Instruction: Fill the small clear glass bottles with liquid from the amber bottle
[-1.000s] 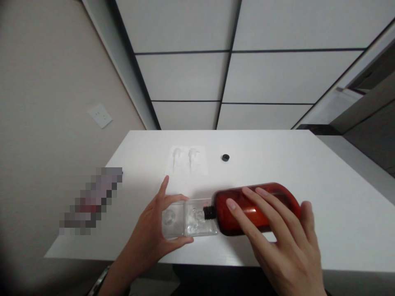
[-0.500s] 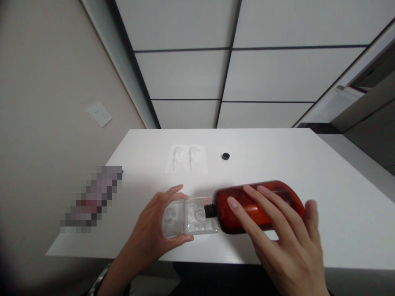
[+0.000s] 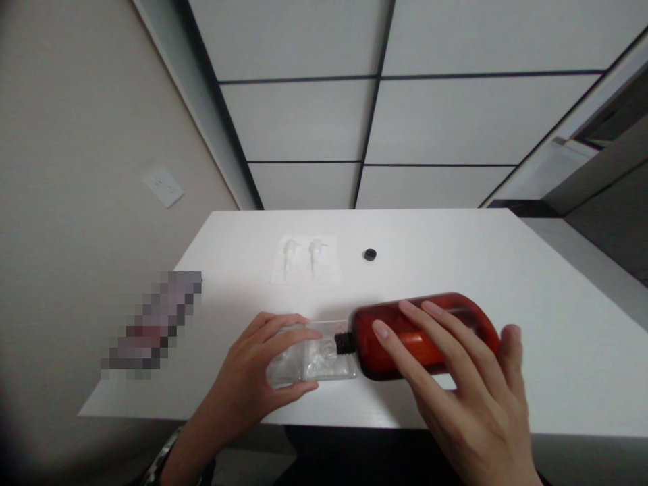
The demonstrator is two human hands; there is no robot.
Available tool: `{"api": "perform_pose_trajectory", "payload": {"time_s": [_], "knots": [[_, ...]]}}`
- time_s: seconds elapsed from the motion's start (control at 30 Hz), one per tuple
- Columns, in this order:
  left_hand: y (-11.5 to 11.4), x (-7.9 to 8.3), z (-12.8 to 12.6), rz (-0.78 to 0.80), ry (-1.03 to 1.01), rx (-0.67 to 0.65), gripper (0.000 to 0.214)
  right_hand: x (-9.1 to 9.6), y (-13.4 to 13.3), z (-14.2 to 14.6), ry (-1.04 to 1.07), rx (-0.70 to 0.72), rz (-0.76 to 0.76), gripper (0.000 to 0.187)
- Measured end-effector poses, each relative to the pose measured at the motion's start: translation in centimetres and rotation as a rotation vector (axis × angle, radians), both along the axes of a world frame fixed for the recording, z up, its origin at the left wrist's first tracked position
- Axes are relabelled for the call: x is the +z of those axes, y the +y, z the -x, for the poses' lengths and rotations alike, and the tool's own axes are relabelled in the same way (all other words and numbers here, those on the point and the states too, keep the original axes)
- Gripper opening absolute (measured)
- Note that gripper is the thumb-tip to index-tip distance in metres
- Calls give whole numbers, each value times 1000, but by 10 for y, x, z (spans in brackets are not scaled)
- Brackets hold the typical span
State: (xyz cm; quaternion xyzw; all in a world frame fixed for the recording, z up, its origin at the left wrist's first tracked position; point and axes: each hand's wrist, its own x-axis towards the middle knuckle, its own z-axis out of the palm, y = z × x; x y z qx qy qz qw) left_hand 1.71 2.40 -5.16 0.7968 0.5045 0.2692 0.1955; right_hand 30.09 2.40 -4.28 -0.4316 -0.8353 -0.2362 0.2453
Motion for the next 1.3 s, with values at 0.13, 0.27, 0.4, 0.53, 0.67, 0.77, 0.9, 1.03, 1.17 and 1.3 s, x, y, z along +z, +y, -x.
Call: {"api": "perform_pose_trajectory", "payload": {"time_s": [0.13,0.27,0.4,0.53,0.67,0.77,0.9,1.03,1.17,1.3], "knots": [[0,1,1,21,-17,6,67,0,0,1,11,-2,2,87],[0,2,1,20,-22,17,71,2,-2,6,42,-26,16,91],[-1,-1,0,7,-10,42,79,5,-3,10,60,-32,17,93],[-1,-5,0,-7,2,51,86,5,-3,11,75,-39,22,88],[-1,-6,1,-8,5,52,92,3,-3,10,123,-37,25,84],[-1,-7,2,-6,10,53,95,2,-3,10,136,-43,27,87],[-1,-7,2,-7,11,56,96,3,-4,12,128,-41,21,88],[-1,-6,2,-9,9,58,96,2,-5,11,144,-48,28,88],[-1,-5,2,-2,10,62,97,1,-5,9,140,-32,29,87],[-1,-6,2,4,15,68,96,2,-5,10,140,-34,35,89]]}}
